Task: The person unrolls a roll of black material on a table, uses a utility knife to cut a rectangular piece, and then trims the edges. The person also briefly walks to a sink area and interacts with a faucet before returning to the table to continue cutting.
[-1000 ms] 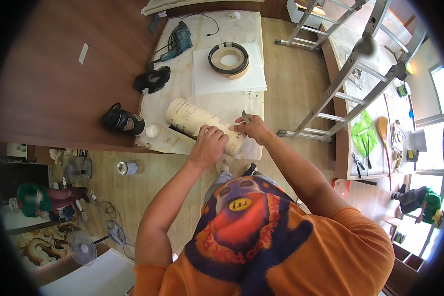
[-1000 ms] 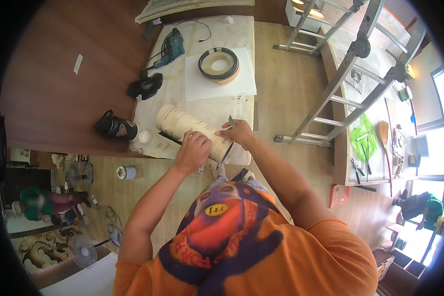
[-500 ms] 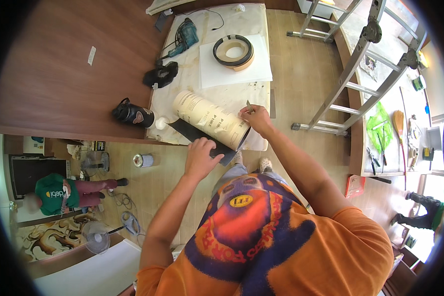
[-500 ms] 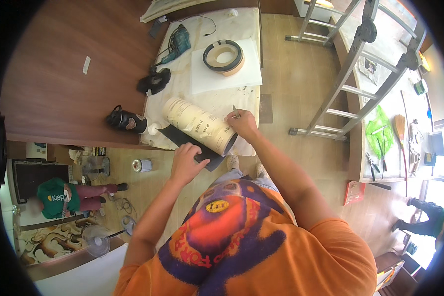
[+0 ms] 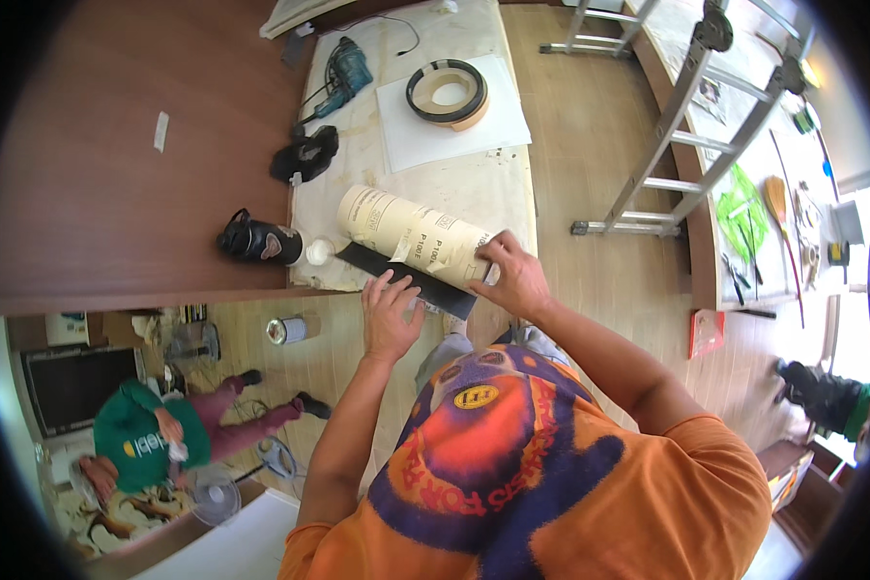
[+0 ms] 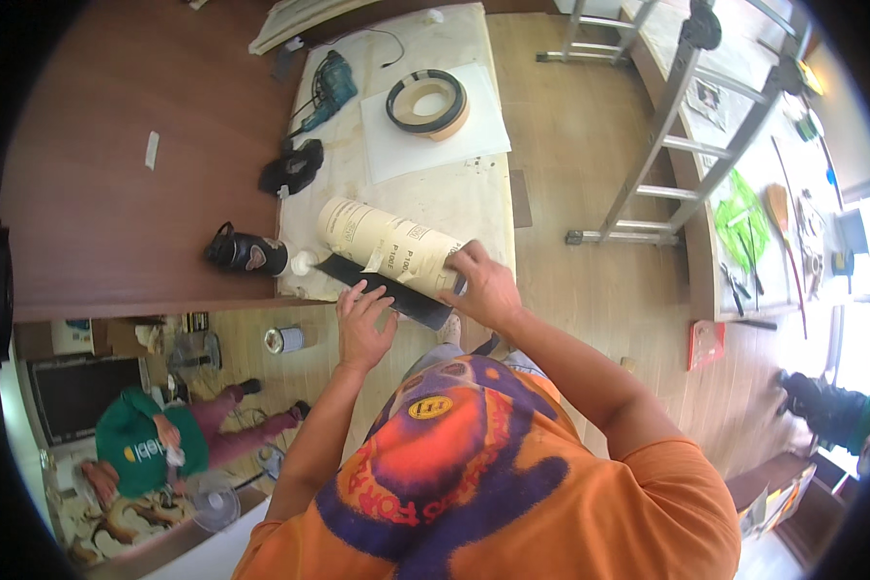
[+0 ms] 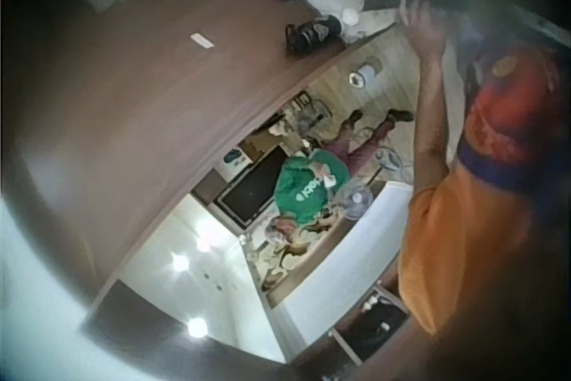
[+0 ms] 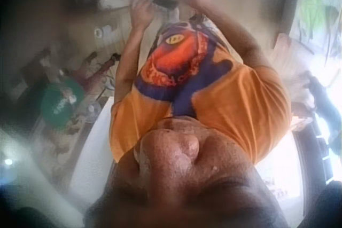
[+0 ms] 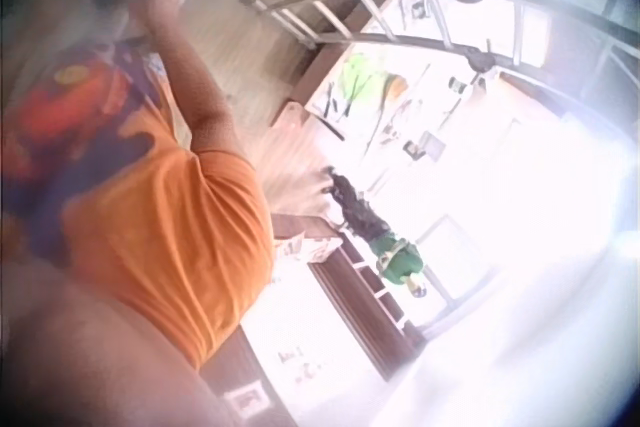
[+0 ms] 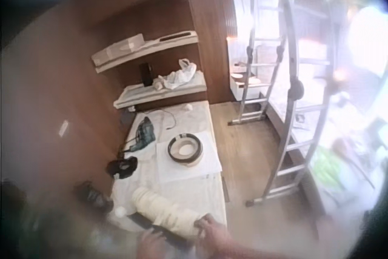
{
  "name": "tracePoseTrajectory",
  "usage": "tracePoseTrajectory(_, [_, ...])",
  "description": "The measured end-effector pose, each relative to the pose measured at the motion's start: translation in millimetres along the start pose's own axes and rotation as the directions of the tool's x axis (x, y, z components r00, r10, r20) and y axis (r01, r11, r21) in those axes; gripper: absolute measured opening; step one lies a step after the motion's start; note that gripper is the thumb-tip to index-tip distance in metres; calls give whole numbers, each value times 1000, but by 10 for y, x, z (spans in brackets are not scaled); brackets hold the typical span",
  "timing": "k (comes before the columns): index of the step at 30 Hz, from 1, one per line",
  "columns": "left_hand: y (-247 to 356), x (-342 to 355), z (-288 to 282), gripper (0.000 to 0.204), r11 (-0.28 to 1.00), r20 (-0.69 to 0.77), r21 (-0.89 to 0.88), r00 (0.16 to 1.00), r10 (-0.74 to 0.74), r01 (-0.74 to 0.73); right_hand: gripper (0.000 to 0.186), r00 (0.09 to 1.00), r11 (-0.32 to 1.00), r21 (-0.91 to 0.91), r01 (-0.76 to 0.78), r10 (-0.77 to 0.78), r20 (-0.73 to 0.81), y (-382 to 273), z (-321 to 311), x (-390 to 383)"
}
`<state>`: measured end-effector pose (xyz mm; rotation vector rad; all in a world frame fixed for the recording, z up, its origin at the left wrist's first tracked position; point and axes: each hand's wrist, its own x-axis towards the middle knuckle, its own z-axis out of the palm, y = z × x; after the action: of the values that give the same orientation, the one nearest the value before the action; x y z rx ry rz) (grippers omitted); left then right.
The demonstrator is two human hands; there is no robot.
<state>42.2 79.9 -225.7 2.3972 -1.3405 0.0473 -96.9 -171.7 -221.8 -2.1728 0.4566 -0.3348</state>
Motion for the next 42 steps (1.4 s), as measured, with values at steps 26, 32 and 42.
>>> tracePoseTrajectory(26, [-810,941,737,57,883,67,-157,887,456,-442,37,909,906,-254,-338,244,-337,-327,950,32])
tracePoseTrajectory(32, [-870,914,699,62,902,210,-98,877,431,-420,33,908,876,-302,-375,282,-310,-341,889,156])
tracePoseTrajectory(42, [-812,1058,767,67,903,299,-32,858,418,-429,44,930,877,-369,-307,193,-313,-269,1074,163])
